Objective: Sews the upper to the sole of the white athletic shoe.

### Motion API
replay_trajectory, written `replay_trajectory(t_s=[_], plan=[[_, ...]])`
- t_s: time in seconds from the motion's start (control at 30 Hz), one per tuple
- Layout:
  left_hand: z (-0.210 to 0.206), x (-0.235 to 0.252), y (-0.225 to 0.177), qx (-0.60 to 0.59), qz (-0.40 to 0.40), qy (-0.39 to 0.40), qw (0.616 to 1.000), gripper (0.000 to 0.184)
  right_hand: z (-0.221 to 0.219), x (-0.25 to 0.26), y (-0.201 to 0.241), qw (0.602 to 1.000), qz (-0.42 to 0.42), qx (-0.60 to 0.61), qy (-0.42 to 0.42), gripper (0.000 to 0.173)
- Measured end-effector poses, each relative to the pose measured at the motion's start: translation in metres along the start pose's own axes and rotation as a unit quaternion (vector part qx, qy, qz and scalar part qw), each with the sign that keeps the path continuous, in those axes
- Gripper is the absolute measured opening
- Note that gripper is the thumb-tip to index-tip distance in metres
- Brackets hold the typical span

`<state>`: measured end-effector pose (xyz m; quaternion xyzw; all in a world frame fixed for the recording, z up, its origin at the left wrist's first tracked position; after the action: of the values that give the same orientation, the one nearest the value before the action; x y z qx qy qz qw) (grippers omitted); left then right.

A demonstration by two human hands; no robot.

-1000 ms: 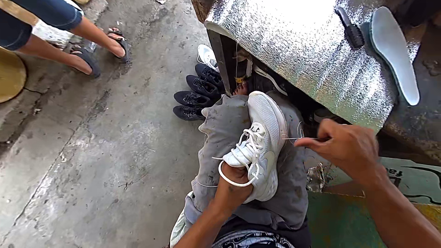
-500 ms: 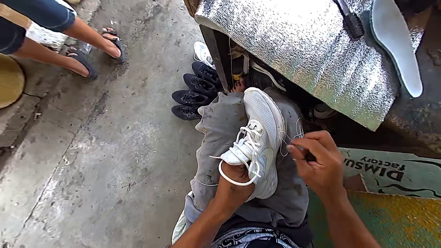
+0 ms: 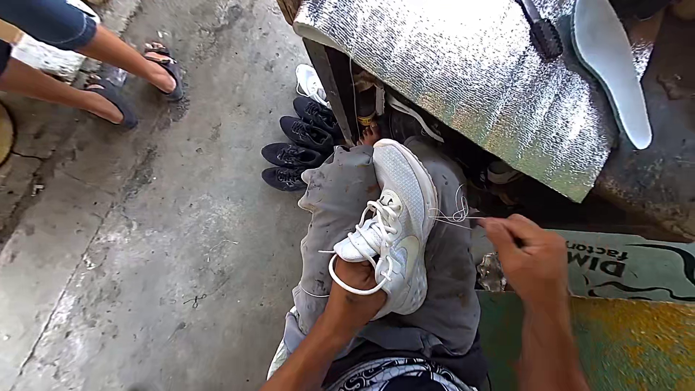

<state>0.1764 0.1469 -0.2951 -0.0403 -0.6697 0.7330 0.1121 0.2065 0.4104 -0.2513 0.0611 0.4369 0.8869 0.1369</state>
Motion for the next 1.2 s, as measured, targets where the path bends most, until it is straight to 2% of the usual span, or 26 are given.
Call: replay_trajectory(t_s=[0.07,0.1,0.17,0.27,0.33,0.4,0.47,0.53,0.6,0.63,0.67,0.7,0.77,0.8,0.87,0.9,0.97,1.03,1.1,1.17,1.2], plan=[[0.000,0.000,0.001,-0.011,0.005,-0.002,1.000,0.009,-0.023,0.003,0.007,0.998,-0.003,-0.058,-0.021,0.024],[0.000,0.000,0.002,-0.013,0.006,-0.005,1.000,0.010,-0.035,0.006,0.010,0.998,0.006,-0.052,-0.018,0.027],[0.001,-0.001,0.002,-0.017,0.007,-0.009,1.000,0.011,-0.047,0.010,0.013,1.000,0.014,0.015,0.008,0.018],[0.001,-0.001,0.002,-0.012,0.002,-0.008,1.000,0.007,-0.024,-0.001,0.023,0.982,0.042,0.169,0.075,0.008],[0.002,-0.002,0.002,-0.008,0.008,-0.008,1.000,0.006,-0.003,-0.026,0.016,0.979,0.066,0.166,0.102,0.011],[0.002,-0.001,0.002,-0.010,0.011,-0.011,1.000,0.008,0.006,-0.051,-0.030,0.991,0.041,0.097,0.082,0.016],[0.003,-0.001,0.002,-0.007,0.013,-0.013,1.000,0.008,0.003,-0.085,-0.125,0.995,-0.077,0.034,0.048,0.019],[0.003,0.000,0.003,-0.005,0.012,-0.010,1.000,0.008,-0.007,-0.140,-0.237,0.964,-0.261,0.014,0.048,0.021],[0.003,0.000,0.003,-0.010,0.012,-0.004,1.000,0.009,-0.021,-0.210,-0.320,0.881,-0.471,0.025,0.040,0.021],[0.002,-0.001,0.003,-0.014,0.011,-0.002,1.000,0.009,-0.027,-0.238,-0.342,0.833,-0.551,0.015,0.051,0.022],[0.002,-0.001,0.003,-0.018,0.011,-0.002,1.000,0.008,-0.031,-0.252,-0.352,0.804,-0.592,-0.003,0.062,0.027],[0.003,0.000,0.002,-0.021,0.012,-0.003,1.000,0.008,-0.034,-0.246,-0.349,0.809,-0.585,-0.019,0.060,0.035],[0.002,0.000,0.003,-0.028,0.014,0.002,1.000,0.008,-0.027,-0.189,-0.294,0.887,-0.461,-0.021,0.006,0.049],[0.001,0.000,0.003,-0.027,0.015,0.012,0.999,0.008,-0.021,-0.150,-0.243,0.927,-0.375,-0.015,-0.024,0.052],[0.001,0.000,0.000,0.010,0.016,0.050,0.999,0.007,-0.015,-0.086,-0.126,0.980,-0.186,0.008,-0.073,0.057],[0.003,-0.001,-0.003,0.061,0.023,0.073,0.995,0.010,-0.018,-0.066,-0.072,0.992,-0.093,0.035,-0.077,0.062],[0.012,-0.006,-0.010,0.195,0.030,0.110,0.974,0.019,-0.036,-0.045,0.009,0.999,0.026,0.039,-0.027,0.072],[0.030,-0.021,-0.014,0.263,0.027,0.128,0.956,0.027,-0.058,-0.035,0.047,0.997,0.079,-0.020,-0.002,0.079],[0.064,-0.044,-0.010,0.308,0.030,0.115,0.944,0.031,-0.071,-0.028,0.053,0.993,0.087,-0.075,-0.003,0.084],[0.109,-0.076,0.004,0.337,0.068,0.094,0.934,0.032,-0.069,-0.026,0.050,0.993,0.067,-0.102,0.004,0.079],[0.130,-0.092,0.013,0.346,0.096,0.091,0.929,0.032,-0.065,-0.027,0.047,0.992,0.054,-0.116,0.012,0.071]])
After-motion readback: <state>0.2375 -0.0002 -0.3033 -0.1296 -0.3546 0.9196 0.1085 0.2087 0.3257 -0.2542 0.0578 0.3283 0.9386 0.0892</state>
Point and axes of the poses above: each hand's wrist, its own x-axis towards the middle knuckle, its own z-axis out of the back of the hand, y = z × x, the point moved 7 cm from there along x, towards the middle knuckle, and after that the axes turned 2 degrees about -z, right-handed, at the moved point
